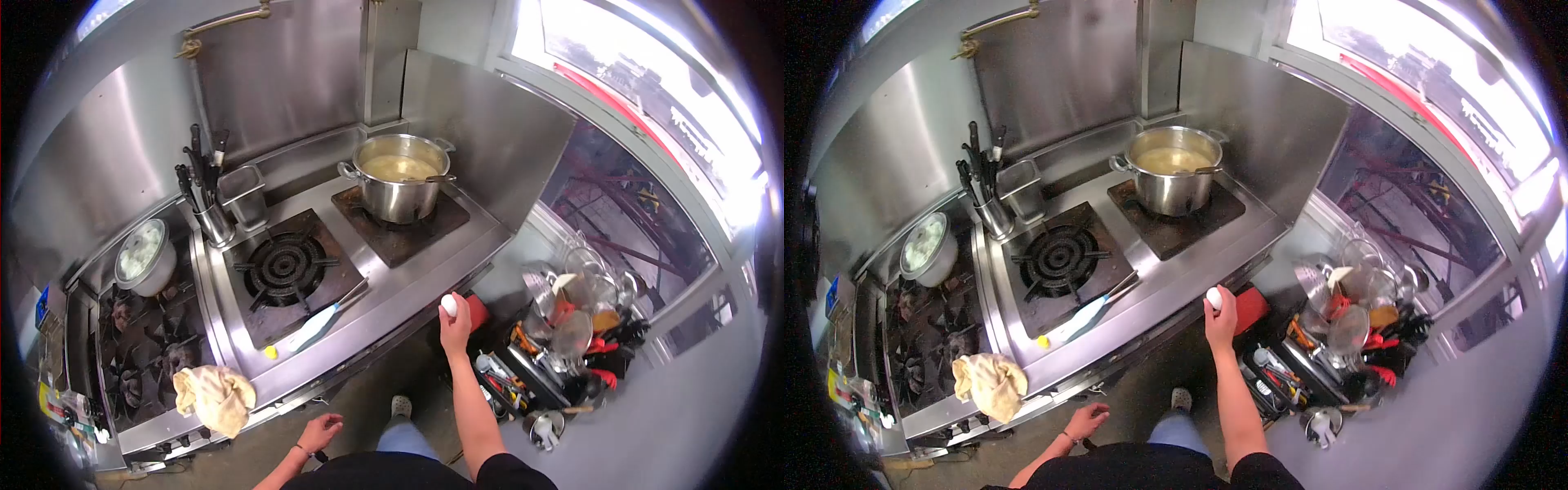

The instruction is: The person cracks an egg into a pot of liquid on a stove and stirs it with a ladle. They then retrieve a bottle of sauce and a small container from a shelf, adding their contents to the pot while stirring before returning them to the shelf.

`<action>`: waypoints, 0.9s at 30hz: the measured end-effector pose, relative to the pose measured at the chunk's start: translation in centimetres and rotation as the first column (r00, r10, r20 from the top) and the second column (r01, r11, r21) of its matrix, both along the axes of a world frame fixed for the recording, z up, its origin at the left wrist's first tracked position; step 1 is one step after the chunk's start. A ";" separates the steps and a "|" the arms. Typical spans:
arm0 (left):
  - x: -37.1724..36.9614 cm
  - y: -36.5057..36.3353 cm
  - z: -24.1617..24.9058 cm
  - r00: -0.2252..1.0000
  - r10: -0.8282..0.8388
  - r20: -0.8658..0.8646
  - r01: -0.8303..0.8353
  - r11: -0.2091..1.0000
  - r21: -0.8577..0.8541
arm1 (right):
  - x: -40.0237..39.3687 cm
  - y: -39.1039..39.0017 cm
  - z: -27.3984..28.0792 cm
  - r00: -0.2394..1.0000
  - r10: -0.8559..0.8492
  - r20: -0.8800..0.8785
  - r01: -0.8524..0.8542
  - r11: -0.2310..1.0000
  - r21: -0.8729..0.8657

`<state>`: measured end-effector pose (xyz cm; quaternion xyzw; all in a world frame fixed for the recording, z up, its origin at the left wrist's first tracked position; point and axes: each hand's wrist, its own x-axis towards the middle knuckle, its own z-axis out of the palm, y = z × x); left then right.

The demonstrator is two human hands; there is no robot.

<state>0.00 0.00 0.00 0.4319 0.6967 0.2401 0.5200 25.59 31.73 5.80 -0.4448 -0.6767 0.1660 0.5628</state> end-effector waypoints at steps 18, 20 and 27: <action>3.2 34.7 23.7 0.960 -0.097 -0.264 0.258 0.675 0.691 | 1.1 13.7 13.0 0.972 0.235 -0.001 -0.231 0.952 -0.200; 2.6 40.5 28.5 0.951 -0.046 -0.306 0.297 0.409 0.863 | 0.1 16.3 20.7 0.931 0.343 -0.123 -0.361 0.915 -0.180; 0.3 57.0 39.0 0.924 -0.007 -0.381 0.379 0.128 0.917 | -8.4 31.7 32.7 0.625 0.679 -0.385 -0.779 0.516 -0.355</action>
